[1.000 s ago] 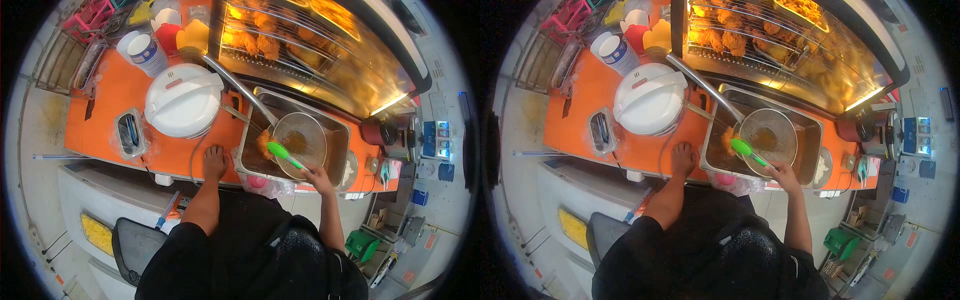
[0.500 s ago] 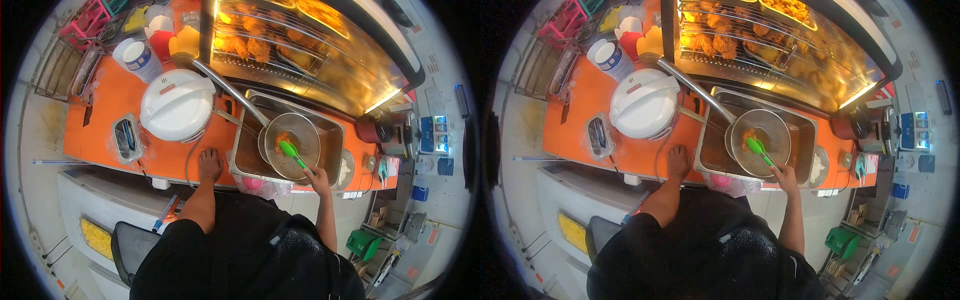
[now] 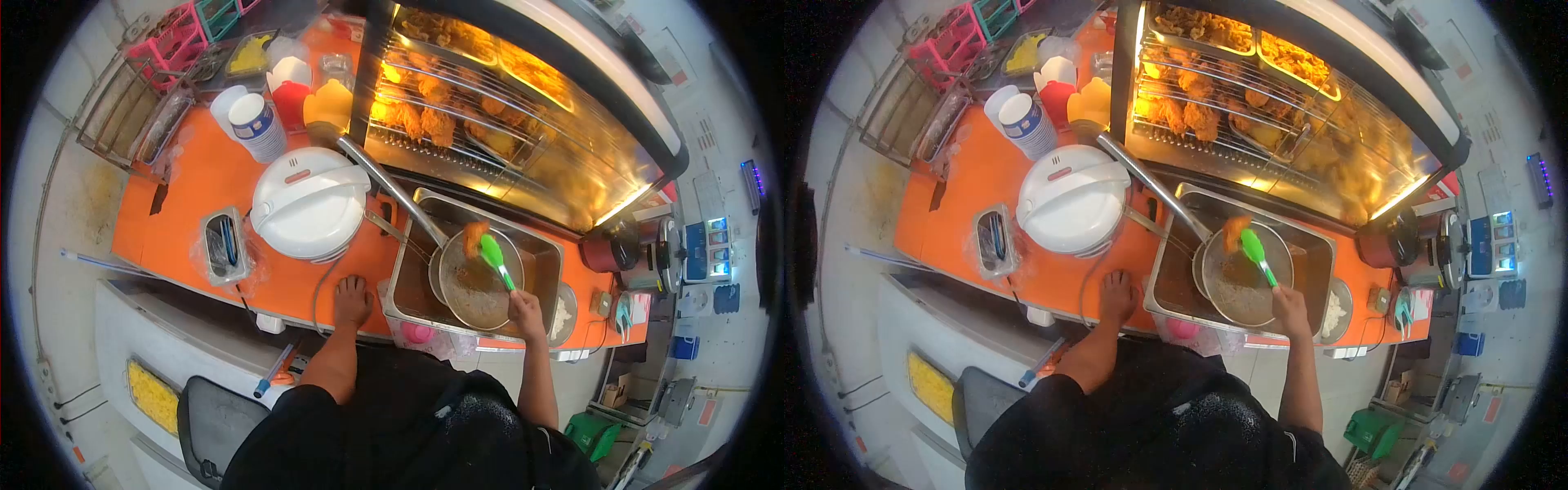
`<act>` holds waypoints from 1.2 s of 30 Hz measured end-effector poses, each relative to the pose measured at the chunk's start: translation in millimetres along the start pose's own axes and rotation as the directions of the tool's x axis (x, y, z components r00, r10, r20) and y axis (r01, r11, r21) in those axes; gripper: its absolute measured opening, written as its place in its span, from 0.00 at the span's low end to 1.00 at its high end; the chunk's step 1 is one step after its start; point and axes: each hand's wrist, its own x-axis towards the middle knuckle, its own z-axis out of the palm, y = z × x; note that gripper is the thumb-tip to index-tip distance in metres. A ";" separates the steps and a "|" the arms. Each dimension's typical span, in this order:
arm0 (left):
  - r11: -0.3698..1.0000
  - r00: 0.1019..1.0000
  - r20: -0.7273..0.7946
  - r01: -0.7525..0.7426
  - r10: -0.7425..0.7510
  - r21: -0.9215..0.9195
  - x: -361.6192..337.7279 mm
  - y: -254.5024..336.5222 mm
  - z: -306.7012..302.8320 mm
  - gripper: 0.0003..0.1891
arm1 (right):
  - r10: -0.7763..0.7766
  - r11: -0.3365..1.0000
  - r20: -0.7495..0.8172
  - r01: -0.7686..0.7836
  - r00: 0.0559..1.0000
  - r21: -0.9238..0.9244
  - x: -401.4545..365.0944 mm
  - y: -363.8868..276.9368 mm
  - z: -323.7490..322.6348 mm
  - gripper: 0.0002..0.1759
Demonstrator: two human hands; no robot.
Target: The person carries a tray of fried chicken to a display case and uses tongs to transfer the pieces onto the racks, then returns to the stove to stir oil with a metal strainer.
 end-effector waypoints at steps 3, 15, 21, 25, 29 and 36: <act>1.000 1.000 0.015 0.004 -0.004 0.012 1.0 1.0 -2.5 0.20 | -0.077 0.981 0.032 0.070 0.997 0.180 32.2 -37.6 26.2 0.17; 1.000 1.000 -0.004 -0.005 0.004 -0.031 0.7 3.8 -5.4 0.20 | -0.636 0.756 -0.363 0.454 0.681 -0.472 225.8 -184.4 146.3 0.26; 0.999 0.998 -0.058 -0.039 0.038 -0.009 -0.1 -0.9 6.5 0.21 | -0.688 0.528 -0.309 0.160 0.657 -0.834 192.0 -213.4 176.9 0.32; 0.998 0.998 -0.038 -0.058 0.058 0.005 -1.6 2.5 3.7 0.20 | -0.682 0.538 -0.375 0.083 0.628 -0.839 155.5 -203.3 177.2 0.29; 0.998 0.995 -0.075 -0.065 0.065 0.000 -0.6 9.3 -0.5 0.19 | -0.785 0.479 -0.274 0.265 0.556 -0.837 114.4 -169.4 146.3 0.28; 0.766 0.992 -0.095 0.006 -0.087 -0.642 -23.6 0.1 -11.4 0.07 | -0.696 0.647 -0.390 0.291 0.603 -0.704 -37.6 -41.1 37.0 0.25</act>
